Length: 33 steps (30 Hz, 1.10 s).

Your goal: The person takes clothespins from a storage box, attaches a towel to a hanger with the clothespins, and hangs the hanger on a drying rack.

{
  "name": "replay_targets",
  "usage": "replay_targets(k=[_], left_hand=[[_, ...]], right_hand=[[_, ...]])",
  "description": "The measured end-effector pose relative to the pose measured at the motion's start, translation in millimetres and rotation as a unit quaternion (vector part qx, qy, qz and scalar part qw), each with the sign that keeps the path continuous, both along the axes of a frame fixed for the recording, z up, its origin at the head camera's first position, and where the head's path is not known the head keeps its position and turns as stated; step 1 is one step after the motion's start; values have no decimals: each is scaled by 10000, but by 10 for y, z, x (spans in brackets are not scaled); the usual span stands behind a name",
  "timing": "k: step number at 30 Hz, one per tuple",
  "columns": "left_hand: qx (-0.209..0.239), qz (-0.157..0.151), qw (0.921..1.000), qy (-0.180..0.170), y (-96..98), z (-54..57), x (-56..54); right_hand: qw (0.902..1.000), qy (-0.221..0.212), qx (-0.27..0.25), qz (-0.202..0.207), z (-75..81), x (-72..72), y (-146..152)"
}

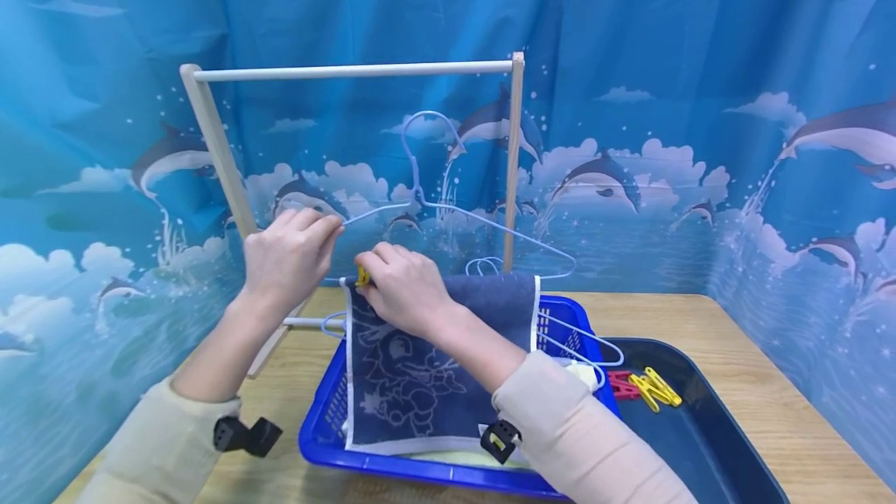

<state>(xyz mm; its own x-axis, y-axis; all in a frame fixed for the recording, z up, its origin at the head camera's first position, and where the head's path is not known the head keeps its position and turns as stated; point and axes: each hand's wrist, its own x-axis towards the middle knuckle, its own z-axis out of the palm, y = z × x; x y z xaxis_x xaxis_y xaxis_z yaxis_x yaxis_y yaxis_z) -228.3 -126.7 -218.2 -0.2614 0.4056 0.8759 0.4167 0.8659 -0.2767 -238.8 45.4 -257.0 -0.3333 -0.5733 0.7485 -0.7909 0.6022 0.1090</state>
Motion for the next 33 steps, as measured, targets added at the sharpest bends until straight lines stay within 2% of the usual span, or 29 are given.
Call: replay_targets(k=[9, 14, 18, 22, 33], left_hand=[[54, -43, 10000, -48, -8, -22, -26], [66, -50, 9998, -184, -4, -10, -20], [87, -60, 9997, -212, -3, -8, -20], [128, -121, 9997, -170, -3, -16, -23], [172, -209, 9995, -167, -19, -19, -17]], right_hand=[[9989, -270, 357, 157, 118, 79, 140], [9963, -681, 456, 263, 220, 140, 282], [9919, -1136, 564, 68, 301, 205, 413], [9878, -1417, 613, -184, 344, 267, 539], [9854, -1486, 512, -658, 316, 337, 1042]])
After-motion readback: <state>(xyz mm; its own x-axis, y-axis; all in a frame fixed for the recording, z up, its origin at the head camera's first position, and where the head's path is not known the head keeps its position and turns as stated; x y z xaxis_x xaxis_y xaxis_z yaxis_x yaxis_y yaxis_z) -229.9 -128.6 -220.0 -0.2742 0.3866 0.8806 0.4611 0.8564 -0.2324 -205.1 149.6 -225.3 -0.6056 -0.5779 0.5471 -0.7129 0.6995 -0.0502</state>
